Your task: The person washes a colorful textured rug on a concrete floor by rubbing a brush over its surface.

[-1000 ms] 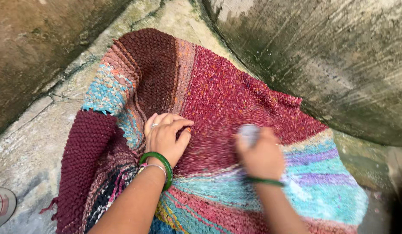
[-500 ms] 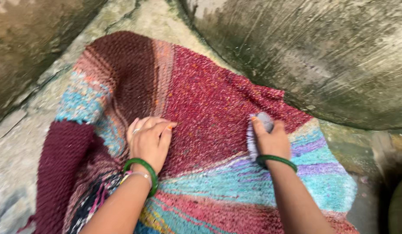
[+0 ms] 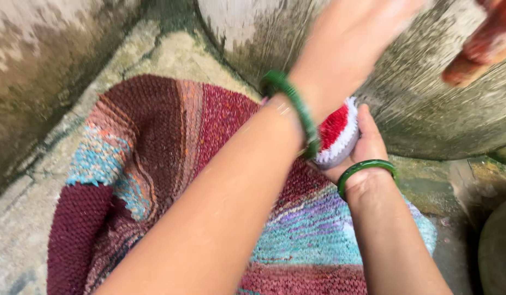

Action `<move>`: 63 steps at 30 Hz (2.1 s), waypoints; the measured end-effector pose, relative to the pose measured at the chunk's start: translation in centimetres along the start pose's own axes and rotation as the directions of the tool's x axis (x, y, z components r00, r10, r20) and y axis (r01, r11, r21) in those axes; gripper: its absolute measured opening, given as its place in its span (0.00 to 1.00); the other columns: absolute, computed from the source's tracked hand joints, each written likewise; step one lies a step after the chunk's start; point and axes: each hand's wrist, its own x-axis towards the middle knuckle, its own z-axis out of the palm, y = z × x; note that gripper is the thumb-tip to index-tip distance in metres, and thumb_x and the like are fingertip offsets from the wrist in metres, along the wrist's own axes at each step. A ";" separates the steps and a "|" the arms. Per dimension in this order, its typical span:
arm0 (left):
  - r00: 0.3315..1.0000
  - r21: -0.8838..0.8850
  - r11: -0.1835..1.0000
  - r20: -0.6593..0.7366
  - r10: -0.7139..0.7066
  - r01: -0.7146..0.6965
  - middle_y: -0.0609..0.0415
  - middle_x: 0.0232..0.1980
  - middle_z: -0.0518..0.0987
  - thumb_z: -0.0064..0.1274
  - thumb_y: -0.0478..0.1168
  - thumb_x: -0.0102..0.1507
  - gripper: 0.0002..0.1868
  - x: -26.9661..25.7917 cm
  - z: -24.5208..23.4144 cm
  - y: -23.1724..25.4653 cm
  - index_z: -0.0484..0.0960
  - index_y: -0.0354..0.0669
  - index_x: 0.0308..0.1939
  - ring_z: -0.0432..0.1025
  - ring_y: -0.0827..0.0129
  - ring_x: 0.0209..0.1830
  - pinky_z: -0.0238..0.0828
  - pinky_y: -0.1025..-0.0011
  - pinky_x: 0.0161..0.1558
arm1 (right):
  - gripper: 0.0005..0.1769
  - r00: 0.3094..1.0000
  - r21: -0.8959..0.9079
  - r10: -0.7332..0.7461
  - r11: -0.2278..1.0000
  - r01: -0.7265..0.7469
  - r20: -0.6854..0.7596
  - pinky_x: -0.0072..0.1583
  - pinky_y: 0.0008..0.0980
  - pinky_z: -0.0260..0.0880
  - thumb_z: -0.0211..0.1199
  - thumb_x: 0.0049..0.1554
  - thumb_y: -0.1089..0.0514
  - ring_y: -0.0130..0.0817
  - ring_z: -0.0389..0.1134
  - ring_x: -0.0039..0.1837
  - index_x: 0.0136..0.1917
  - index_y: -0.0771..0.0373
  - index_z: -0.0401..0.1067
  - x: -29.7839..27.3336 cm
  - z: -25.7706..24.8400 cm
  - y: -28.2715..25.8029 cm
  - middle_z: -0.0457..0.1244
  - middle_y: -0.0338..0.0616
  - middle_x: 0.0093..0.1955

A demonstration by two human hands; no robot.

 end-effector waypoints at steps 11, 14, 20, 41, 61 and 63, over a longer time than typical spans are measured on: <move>0.948 -0.159 0.985 0.297 0.111 -0.066 0.58 0.19 0.76 0.51 0.53 0.74 0.26 5.1 5.5 -1.7 0.76 0.40 0.26 0.70 0.79 0.20 0.70 0.75 0.26 | 0.37 0.998 0.008 -0.063 0.998 0.063 -0.028 0.73 0.65 0.56 0.36 0.63 0.35 0.56 0.62 0.75 0.73 0.58 0.67 -0.5 2.4 -3.7 0.63 0.54 0.75; 0.991 0.045 0.995 0.102 0.083 -0.088 0.61 0.18 0.76 0.46 0.53 0.70 0.22 2.7 6.4 0.9 0.78 0.44 0.28 0.70 0.78 0.19 0.66 0.74 0.24 | 0.35 0.998 0.027 -0.062 0.998 0.062 -0.008 0.72 0.60 0.60 0.38 0.65 0.37 0.53 0.64 0.73 0.73 0.60 0.66 1.8 -1.1 -4.8 0.63 0.53 0.74; 0.979 0.309 0.949 -0.166 0.119 -0.063 0.58 0.21 0.76 0.46 0.51 0.72 0.21 -1.2 9.1 5.4 0.77 0.42 0.31 0.71 0.73 0.23 0.66 0.71 0.29 | 0.30 0.997 0.104 0.049 0.993 -0.054 0.054 0.69 0.51 0.67 0.42 0.68 0.42 0.48 0.67 0.70 0.74 0.63 0.64 8.4 -11.8 -3.5 0.64 0.51 0.71; 0.975 -0.121 0.991 -0.208 -0.076 0.051 0.51 0.31 0.85 0.47 0.50 0.75 0.22 0.7 8.1 -0.4 0.83 0.34 0.39 0.76 0.66 0.35 0.72 0.66 0.40 | 0.19 0.993 -0.066 -0.078 0.995 0.073 -0.085 0.60 0.50 0.73 0.47 0.67 0.48 0.50 0.70 0.54 0.58 0.64 0.69 -0.6 -1.5 -1.0 0.67 0.58 0.53; 0.721 0.983 0.062 -0.081 -0.688 0.170 0.35 0.80 0.52 0.50 0.64 0.59 0.45 -27.0 -14.3 5.6 0.62 0.50 0.77 0.43 0.42 0.81 0.29 0.46 0.72 | 0.35 0.873 -0.711 -0.211 -0.676 0.195 0.440 0.59 0.49 0.70 0.68 0.50 0.45 0.51 0.68 0.57 0.69 0.49 0.68 -3.4 -10.0 5.4 0.68 0.54 0.52; 0.716 0.987 0.030 -0.092 -0.692 0.157 0.36 0.81 0.50 0.50 0.65 0.58 0.47 -26.8 -13.7 5.6 0.59 0.51 0.77 0.42 0.42 0.81 0.27 0.45 0.72 | 0.40 0.874 -0.722 -0.432 -0.675 -0.152 0.220 0.57 0.52 0.69 0.66 0.52 0.40 0.56 0.67 0.57 0.75 0.48 0.64 -2.8 -11.0 3.0 0.66 0.60 0.54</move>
